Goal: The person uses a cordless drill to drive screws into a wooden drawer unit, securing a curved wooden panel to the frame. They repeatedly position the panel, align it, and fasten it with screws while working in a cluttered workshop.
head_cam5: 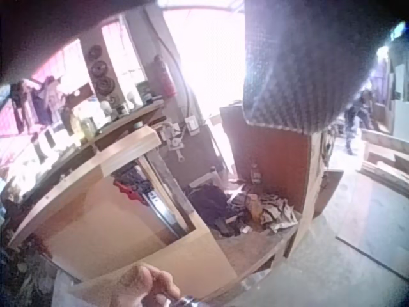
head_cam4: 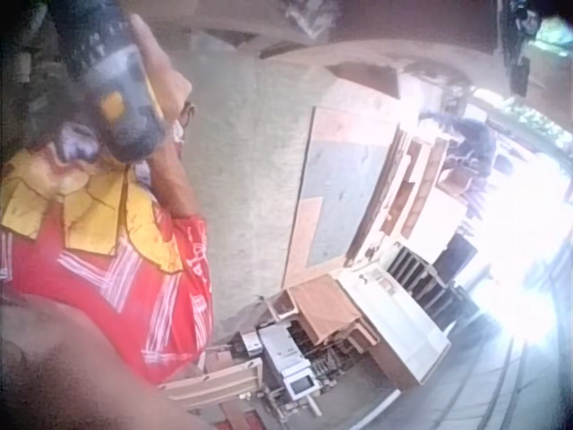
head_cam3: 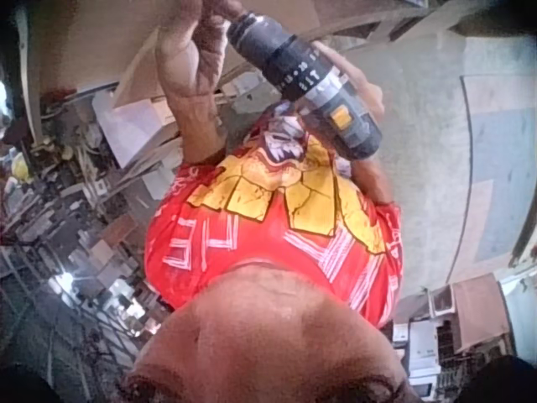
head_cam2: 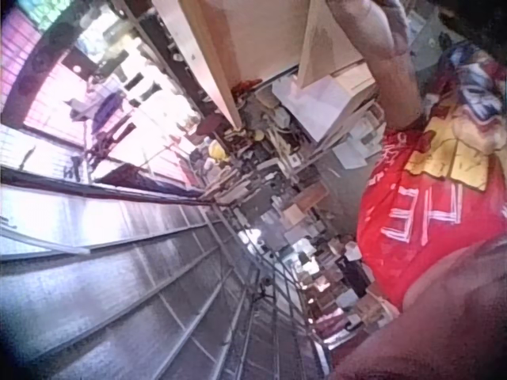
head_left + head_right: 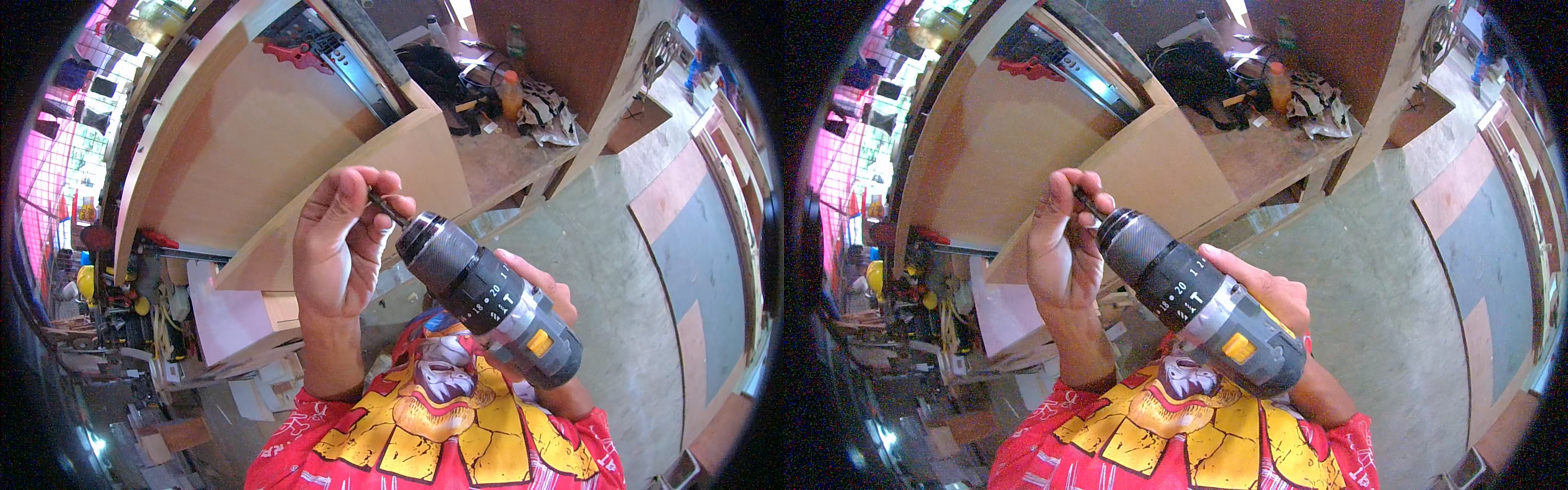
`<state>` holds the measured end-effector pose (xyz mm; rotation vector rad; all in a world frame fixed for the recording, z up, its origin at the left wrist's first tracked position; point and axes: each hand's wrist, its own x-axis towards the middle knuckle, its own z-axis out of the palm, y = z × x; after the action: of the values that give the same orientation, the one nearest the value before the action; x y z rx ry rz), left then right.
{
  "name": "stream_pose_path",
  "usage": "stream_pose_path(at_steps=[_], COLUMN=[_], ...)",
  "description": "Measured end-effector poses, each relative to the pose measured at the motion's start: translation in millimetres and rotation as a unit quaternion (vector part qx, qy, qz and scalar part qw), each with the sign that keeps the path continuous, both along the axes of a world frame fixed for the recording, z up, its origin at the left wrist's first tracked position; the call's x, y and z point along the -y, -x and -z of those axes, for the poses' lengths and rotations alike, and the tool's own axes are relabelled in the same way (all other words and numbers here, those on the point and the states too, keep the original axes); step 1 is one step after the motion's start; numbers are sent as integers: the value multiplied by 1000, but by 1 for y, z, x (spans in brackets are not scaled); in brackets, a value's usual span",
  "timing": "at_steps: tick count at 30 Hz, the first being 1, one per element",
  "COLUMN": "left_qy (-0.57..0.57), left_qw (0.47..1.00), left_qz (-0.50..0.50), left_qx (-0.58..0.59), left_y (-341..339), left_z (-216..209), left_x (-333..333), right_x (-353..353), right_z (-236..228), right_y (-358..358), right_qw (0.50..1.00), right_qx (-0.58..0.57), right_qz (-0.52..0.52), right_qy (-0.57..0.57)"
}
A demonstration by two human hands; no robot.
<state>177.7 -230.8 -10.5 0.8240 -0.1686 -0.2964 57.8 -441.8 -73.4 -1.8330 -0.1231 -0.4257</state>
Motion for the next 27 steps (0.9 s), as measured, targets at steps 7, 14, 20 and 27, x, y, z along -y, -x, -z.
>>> stream_pose_path(at_steps=[7,14,20,27], left_qy=[90,77,15,36], left_qw=[993,994,999,998], left_qz=[32,32,-7,16], left_qx=[-67,-68,-50,-42], left_y=[-2,0,4,-8], left_z=[4,9,3,-1], left_x=[1,3,12,22], right_x=[-2,2,-5,-21], right_z=[6,11,16,25], right_y=[0,4,0,-16], right_qw=[999,1000,997,987], right_qx=[28,17,58,142], right_qz=[40,7,32,79], right_qy=[10,-16,-42,-24])
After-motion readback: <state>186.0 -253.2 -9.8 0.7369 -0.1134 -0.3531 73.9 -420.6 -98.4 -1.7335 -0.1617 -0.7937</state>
